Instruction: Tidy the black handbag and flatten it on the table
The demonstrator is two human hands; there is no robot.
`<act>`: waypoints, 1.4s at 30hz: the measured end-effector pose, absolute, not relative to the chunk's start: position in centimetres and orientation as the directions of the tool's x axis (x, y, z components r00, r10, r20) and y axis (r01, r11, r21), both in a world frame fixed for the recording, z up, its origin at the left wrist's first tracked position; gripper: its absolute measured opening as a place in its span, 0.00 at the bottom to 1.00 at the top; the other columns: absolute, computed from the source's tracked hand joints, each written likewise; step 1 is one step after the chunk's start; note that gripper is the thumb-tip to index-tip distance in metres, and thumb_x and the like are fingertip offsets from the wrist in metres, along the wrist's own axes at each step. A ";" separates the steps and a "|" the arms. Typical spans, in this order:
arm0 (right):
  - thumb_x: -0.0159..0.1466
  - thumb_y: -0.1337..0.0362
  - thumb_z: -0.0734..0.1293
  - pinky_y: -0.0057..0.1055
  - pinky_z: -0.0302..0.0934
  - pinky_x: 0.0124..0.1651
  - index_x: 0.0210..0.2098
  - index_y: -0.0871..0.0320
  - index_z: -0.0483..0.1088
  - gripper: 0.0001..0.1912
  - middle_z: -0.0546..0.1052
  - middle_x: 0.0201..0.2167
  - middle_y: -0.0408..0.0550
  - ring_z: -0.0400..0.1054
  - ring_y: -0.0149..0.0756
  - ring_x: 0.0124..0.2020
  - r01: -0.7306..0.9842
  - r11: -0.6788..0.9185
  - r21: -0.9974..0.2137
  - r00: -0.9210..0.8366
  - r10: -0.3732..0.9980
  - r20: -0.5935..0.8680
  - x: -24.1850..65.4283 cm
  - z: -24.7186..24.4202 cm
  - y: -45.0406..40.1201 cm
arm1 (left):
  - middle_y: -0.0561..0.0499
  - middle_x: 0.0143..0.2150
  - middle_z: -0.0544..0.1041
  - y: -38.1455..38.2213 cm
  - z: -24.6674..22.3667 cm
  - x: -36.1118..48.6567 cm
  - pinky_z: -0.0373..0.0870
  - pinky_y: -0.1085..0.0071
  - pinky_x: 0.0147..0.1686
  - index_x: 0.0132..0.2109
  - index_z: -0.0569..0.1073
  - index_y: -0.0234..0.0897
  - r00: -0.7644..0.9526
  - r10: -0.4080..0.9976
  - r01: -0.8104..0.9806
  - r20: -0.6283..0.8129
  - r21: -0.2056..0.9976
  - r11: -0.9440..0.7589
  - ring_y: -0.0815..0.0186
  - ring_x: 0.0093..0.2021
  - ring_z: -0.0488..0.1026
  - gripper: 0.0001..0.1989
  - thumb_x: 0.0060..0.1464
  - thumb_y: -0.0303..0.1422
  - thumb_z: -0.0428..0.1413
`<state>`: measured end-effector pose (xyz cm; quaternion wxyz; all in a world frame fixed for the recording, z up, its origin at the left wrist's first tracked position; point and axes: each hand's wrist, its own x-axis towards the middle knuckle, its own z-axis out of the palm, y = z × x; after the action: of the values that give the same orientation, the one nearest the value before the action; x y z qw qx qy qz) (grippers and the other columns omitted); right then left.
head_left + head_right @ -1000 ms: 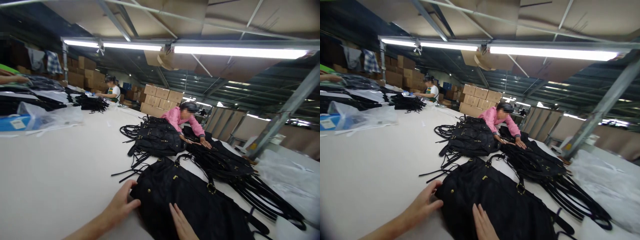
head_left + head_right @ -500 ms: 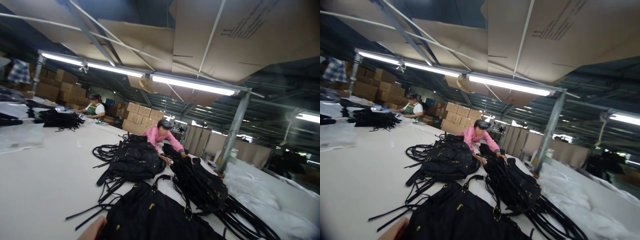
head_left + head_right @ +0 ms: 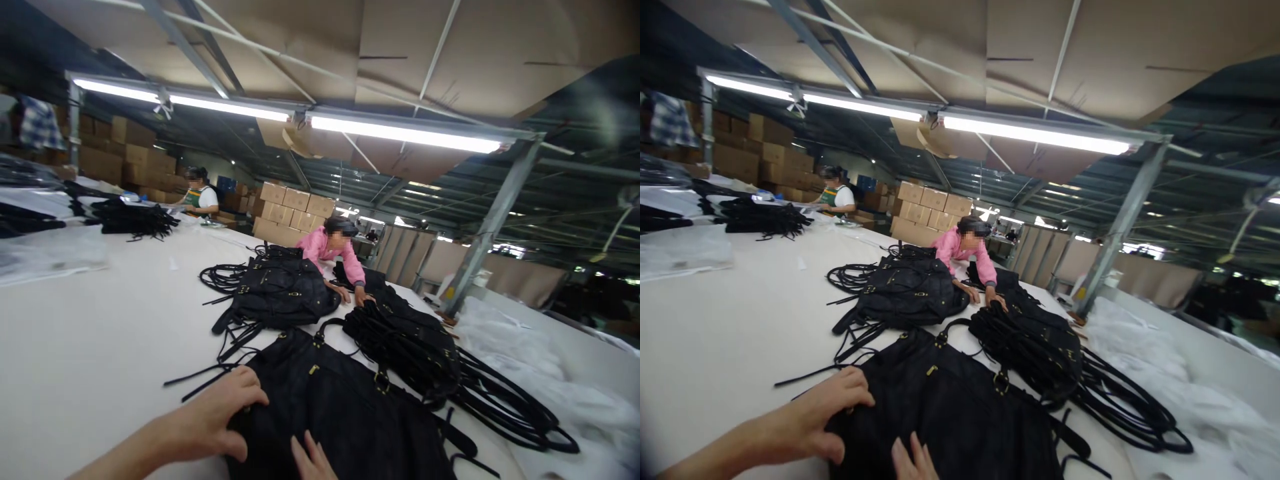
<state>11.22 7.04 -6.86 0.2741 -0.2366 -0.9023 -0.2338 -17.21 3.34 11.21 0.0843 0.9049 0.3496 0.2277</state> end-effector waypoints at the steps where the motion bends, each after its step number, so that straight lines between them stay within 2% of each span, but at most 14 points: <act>1: 0.67 0.66 0.60 0.31 0.76 0.32 0.71 0.51 0.32 0.41 0.80 0.45 0.43 0.78 0.42 0.39 0.569 0.774 0.280 -0.728 0.315 0.609 11.5 -7.7 7.4 | 0.53 0.43 0.72 3.4 11.3 -17.2 0.65 0.69 0.41 0.46 0.71 0.43 0.649 0.679 0.592 0.342 0.333 -0.734 0.61 0.44 0.67 0.23 0.42 0.28 0.67; 3: 0.66 0.68 0.60 0.30 0.76 0.36 0.70 0.49 0.27 0.44 0.77 0.49 0.43 0.77 0.41 0.42 0.582 0.776 0.243 -0.722 0.356 0.594 11.9 -8.3 7.3 | 0.55 0.41 0.71 3.6 11.2 -17.2 0.63 0.70 0.40 0.42 0.71 0.41 0.614 0.718 0.611 0.327 0.379 -0.695 0.62 0.43 0.66 0.23 0.37 0.26 0.70; 6: 0.64 0.74 0.56 0.32 0.75 0.45 0.70 0.52 0.27 0.44 0.73 0.55 0.44 0.73 0.41 0.51 0.586 0.794 0.158 -0.713 0.413 0.567 12.2 -6.7 5.1 | 0.57 0.39 0.71 3.9 11.2 -17.1 0.63 0.72 0.40 0.40 0.72 0.40 0.564 0.788 0.643 0.247 0.467 -0.607 0.63 0.44 0.66 0.25 0.33 0.25 0.73; 9: 0.61 0.79 0.52 0.36 0.69 0.56 0.71 0.56 0.32 0.42 0.67 0.62 0.46 0.60 0.41 0.63 0.608 0.792 0.054 -0.678 0.483 0.554 12.3 -3.3 2.2 | 0.57 0.39 0.71 4.2 11.8 -17.0 0.64 0.74 0.40 0.40 0.74 0.41 0.599 0.791 0.649 0.127 0.501 -0.572 0.63 0.44 0.67 0.24 0.35 0.29 0.73; 11: 0.61 0.80 0.51 0.36 0.65 0.59 0.71 0.58 0.35 0.41 0.64 0.64 0.48 0.53 0.40 0.66 0.601 0.799 0.014 -0.686 0.506 0.522 12.3 -1.2 0.8 | 0.56 0.38 0.71 4.4 12.2 -16.7 0.64 0.73 0.39 0.39 0.73 0.40 0.623 0.769 0.670 0.147 0.407 -0.621 0.63 0.44 0.67 0.23 0.35 0.33 0.73; 15: 0.62 0.80 0.51 0.35 0.62 0.61 0.71 0.61 0.36 0.39 0.63 0.64 0.50 0.46 0.40 0.68 0.593 0.805 0.014 -0.698 0.506 0.506 12.1 0.8 -0.4 | 0.53 0.35 0.73 4.6 11.8 -15.5 0.62 0.67 0.37 0.37 0.70 0.38 0.653 0.702 0.726 0.283 0.027 -0.687 0.60 0.41 0.67 0.24 0.38 0.40 0.72; 18: 0.62 0.80 0.52 0.36 0.63 0.61 0.70 0.60 0.39 0.38 0.63 0.65 0.50 0.44 0.41 0.69 0.586 0.802 0.113 -0.729 0.462 0.504 11.8 0.5 -0.2 | 0.50 0.35 0.74 4.8 9.4 -15.1 0.61 0.64 0.36 0.36 0.69 0.37 0.664 0.681 0.732 0.307 -0.082 -0.677 0.58 0.41 0.67 0.18 0.45 0.38 0.69; 22: 0.61 0.80 0.54 0.38 0.65 0.59 0.68 0.57 0.49 0.37 0.63 0.64 0.48 0.45 0.45 0.68 0.508 0.798 0.323 -0.795 0.291 0.532 11.5 -0.5 0.5 | 0.49 0.34 0.74 5.2 5.6 -15.7 0.61 0.64 0.35 0.33 0.68 0.36 0.674 0.668 0.726 0.316 -0.115 -0.678 0.60 0.37 0.66 0.07 0.54 0.29 0.60; 25: 0.60 0.81 0.53 0.37 0.64 0.60 0.68 0.60 0.51 0.36 0.64 0.63 0.49 0.51 0.43 0.66 0.498 0.785 0.368 -0.802 0.255 0.540 11.2 -0.3 0.5 | 0.49 0.34 0.73 5.1 4.8 -16.6 0.61 0.64 0.36 0.33 0.68 0.36 0.682 0.650 0.718 0.335 -0.137 -0.682 0.60 0.37 0.65 0.06 0.52 0.27 0.59; 31: 0.61 0.81 0.52 0.32 0.59 0.63 0.68 0.64 0.47 0.36 0.67 0.61 0.50 0.55 0.37 0.65 0.509 0.790 0.342 -0.775 0.248 0.582 10.7 0.9 -0.3 | 0.48 0.37 0.72 2.9 7.8 -16.2 0.58 0.61 0.41 0.37 0.67 0.36 0.725 0.586 0.673 0.361 -0.193 -0.714 0.59 0.41 0.65 0.03 0.58 0.29 0.55; 35: 0.63 0.80 0.52 0.35 0.57 0.64 0.68 0.64 0.48 0.34 0.68 0.61 0.50 0.55 0.38 0.65 0.510 0.817 0.269 -0.737 0.254 0.626 10.9 -0.1 0.0 | 0.49 0.45 0.72 0.9 9.1 -13.7 0.58 0.63 0.44 0.46 0.66 0.37 0.818 0.486 0.548 0.308 -0.162 -0.820 0.60 0.45 0.66 0.18 0.54 0.40 0.62; 38: 0.64 0.79 0.52 0.36 0.55 0.66 0.68 0.63 0.50 0.32 0.69 0.61 0.50 0.55 0.37 0.66 0.518 0.834 0.188 -0.684 0.273 0.676 11.0 -1.1 0.1 | 0.49 0.46 0.71 1.0 8.6 -12.3 0.59 0.63 0.40 0.46 0.66 0.37 0.762 0.576 0.626 0.296 -0.109 -0.772 0.60 0.44 0.67 0.27 0.46 0.46 0.67; 40: 0.65 0.78 0.52 0.35 0.55 0.66 0.67 0.63 0.52 0.30 0.69 0.61 0.51 0.56 0.37 0.65 0.521 0.839 0.159 -0.678 0.294 0.673 11.1 -1.2 -0.1 | 0.50 0.46 0.71 1.7 7.9 -12.2 0.60 0.65 0.37 0.45 0.67 0.38 0.731 0.614 0.665 0.297 -0.109 -0.739 0.61 0.42 0.67 0.27 0.45 0.46 0.68; 42: 0.65 0.79 0.52 0.34 0.55 0.65 0.66 0.64 0.53 0.30 0.69 0.61 0.52 0.57 0.36 0.65 0.518 0.838 0.172 -0.700 0.301 0.647 10.9 -0.8 -0.4 | 0.50 0.44 0.71 2.6 7.0 -12.7 0.60 0.65 0.35 0.43 0.67 0.38 0.735 0.603 0.661 0.310 -0.130 -0.739 0.62 0.41 0.67 0.20 0.50 0.43 0.66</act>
<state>10.95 -0.38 -0.76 0.3141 -0.2261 -0.9057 -0.1733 -12.69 2.57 7.01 -0.1166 0.9240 0.3421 0.1244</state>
